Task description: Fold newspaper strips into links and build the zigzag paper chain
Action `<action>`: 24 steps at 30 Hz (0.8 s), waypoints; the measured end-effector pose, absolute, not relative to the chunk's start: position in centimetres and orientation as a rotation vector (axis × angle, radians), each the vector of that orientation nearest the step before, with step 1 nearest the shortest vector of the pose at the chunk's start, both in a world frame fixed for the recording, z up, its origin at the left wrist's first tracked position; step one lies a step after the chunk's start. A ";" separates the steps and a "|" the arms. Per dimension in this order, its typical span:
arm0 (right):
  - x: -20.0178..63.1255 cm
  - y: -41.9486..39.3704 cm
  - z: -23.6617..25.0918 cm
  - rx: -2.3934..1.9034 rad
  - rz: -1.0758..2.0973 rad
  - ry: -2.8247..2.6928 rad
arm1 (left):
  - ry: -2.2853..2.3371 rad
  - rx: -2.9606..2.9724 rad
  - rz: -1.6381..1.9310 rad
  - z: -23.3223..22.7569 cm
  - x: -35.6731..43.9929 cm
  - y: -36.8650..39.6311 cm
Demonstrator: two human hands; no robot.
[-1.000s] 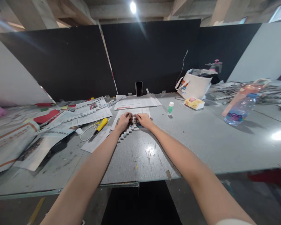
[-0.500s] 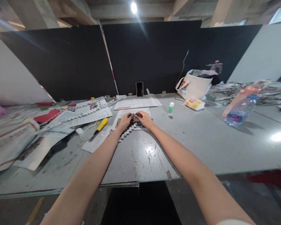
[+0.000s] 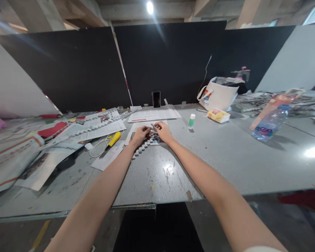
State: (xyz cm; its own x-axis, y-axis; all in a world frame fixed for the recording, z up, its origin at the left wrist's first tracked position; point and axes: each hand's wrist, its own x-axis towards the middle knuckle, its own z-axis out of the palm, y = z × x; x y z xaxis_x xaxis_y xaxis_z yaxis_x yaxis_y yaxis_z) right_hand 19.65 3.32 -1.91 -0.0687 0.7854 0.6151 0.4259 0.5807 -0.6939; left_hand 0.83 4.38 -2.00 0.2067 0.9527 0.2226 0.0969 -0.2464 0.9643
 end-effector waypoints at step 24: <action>19.4 2.1 -0.8 -0.875 0.531 -1.739 | 1.085 1.552 1.236 -2.3 0.8 5.0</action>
